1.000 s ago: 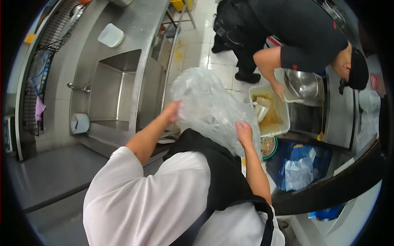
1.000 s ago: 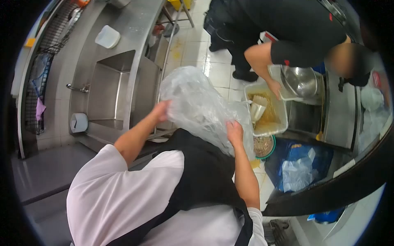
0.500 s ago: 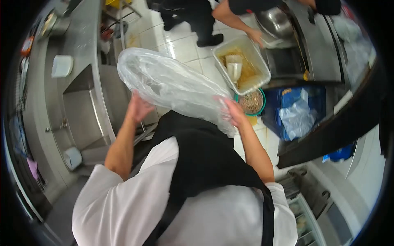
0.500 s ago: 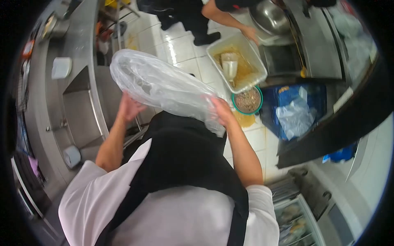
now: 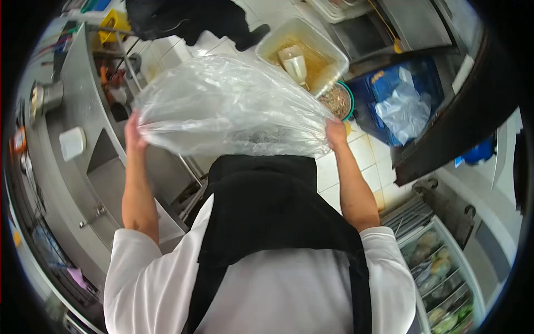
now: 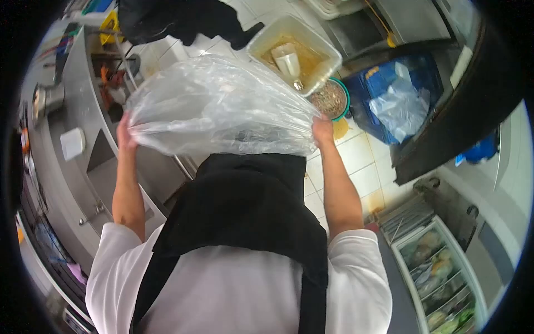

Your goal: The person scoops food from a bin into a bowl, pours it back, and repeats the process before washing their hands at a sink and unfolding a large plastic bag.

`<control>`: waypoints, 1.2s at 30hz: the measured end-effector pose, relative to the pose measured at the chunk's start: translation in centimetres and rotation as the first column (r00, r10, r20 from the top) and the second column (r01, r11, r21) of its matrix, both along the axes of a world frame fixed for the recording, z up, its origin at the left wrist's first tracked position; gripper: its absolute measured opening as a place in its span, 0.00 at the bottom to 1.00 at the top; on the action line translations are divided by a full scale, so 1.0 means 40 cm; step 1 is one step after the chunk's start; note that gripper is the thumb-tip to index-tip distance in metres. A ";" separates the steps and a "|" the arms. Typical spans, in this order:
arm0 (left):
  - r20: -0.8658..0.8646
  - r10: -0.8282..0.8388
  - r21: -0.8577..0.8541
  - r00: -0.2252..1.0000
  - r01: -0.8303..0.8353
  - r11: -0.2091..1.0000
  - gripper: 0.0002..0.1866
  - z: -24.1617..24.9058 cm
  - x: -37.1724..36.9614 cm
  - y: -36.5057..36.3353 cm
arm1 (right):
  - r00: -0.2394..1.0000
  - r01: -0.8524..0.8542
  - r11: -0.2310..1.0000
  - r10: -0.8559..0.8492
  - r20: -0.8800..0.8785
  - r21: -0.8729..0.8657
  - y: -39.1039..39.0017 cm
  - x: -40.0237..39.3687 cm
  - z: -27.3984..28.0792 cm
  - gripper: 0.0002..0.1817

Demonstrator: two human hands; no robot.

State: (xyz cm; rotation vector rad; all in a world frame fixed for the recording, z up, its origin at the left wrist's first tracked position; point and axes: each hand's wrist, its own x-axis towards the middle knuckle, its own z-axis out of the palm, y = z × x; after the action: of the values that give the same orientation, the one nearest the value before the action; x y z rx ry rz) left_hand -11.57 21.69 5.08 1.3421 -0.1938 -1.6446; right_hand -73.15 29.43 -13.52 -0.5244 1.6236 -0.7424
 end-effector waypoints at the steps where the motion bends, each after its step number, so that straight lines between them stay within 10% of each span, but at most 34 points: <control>1: 0.125 0.088 -0.067 0.988 -0.080 0.995 0.27 0.126 -0.144 -0.024 | 0.981 0.080 0.997 -0.082 0.173 0.017 0.014 -0.032 0.043 0.24; 2: -0.258 -0.302 -0.256 0.918 0.236 0.937 0.37 0.050 0.001 -0.014 | 0.993 -0.078 0.992 0.069 0.097 0.100 0.031 -0.050 0.063 0.26; 3: 0.014 0.001 -0.047 1.000 0.000 0.999 0.41 0.150 -0.204 0.004 | 0.974 -0.225 0.952 0.222 0.039 0.206 0.044 -0.046 0.085 0.28; 6: 0.278 -0.320 0.030 0.906 0.324 0.945 0.34 -0.056 -0.267 0.094 | 0.979 -0.182 0.975 0.169 0.111 0.128 0.069 0.092 0.180 0.38; 7: 0.177 -0.361 0.088 0.916 0.351 0.932 0.30 -0.112 -0.321 0.130 | 0.924 -0.226 0.973 0.195 0.329 0.057 0.077 0.141 0.165 0.36; 10: 0.143 -0.439 0.160 0.887 0.417 0.895 0.25 -0.165 -0.435 0.128 | 0.880 -0.403 0.907 0.420 0.221 -0.119 0.054 0.227 0.325 0.24; 12: 0.232 -0.602 0.237 0.764 0.556 0.797 0.23 -0.219 -0.397 0.089 | 0.859 -0.506 0.846 0.512 -0.010 -0.170 0.082 0.240 0.227 0.23; 16: 0.135 -0.368 0.316 0.920 0.311 0.896 0.29 -0.089 -0.300 -0.059 | 0.707 -0.651 0.758 0.595 -0.382 -0.024 0.183 0.079 -0.057 0.23; 19: 0.144 -0.244 0.124 0.959 0.227 0.966 0.38 0.118 -0.468 -0.111 | 0.797 -0.401 0.897 0.441 -0.413 0.184 0.263 -0.054 0.043 0.23; 21: 0.264 -0.184 0.042 0.947 0.179 0.983 0.42 0.179 -0.527 -0.109 | 0.988 -0.116 0.988 0.105 0.111 0.098 0.249 -0.057 0.202 0.23; 25: 0.191 -0.519 0.215 0.833 0.481 0.850 0.41 -0.024 -0.491 0.053 | 0.890 -0.150 0.988 0.119 0.440 0.036 0.223 0.038 0.290 0.25; 28: -0.022 -0.580 0.103 0.815 0.579 0.809 0.26 -0.062 -0.623 0.088 | 0.905 -0.041 0.992 0.087 0.417 -0.118 0.192 0.139 0.315 0.25; 31: 0.227 -0.674 0.241 0.703 0.630 0.738 0.24 -0.110 -0.620 0.022 | 0.911 -0.162 0.987 0.140 0.387 0.025 0.177 0.178 0.248 0.21; 33: 0.099 -0.556 0.260 0.825 0.518 0.815 0.23 -0.221 -0.447 -0.054 | 0.966 -0.259 0.965 0.259 0.005 -0.041 0.206 0.154 0.149 0.22; 34: 0.338 -0.570 0.414 0.749 0.426 0.805 0.24 -0.167 -0.466 -0.075 | 0.936 -0.312 0.948 0.297 -0.188 -0.057 0.236 0.138 0.086 0.23; 36: 0.265 -0.433 0.447 0.861 0.288 0.847 0.24 -0.208 -0.350 -0.121 | 0.927 -0.260 0.950 0.297 -0.231 0.175 0.293 0.088 -0.056 0.22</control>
State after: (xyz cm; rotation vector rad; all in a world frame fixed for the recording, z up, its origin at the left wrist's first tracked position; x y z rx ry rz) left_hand -25.56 16.84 -3.24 2.0204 -0.3706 -1.8025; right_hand -69.64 41.14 -15.77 -0.7544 1.7751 -0.3536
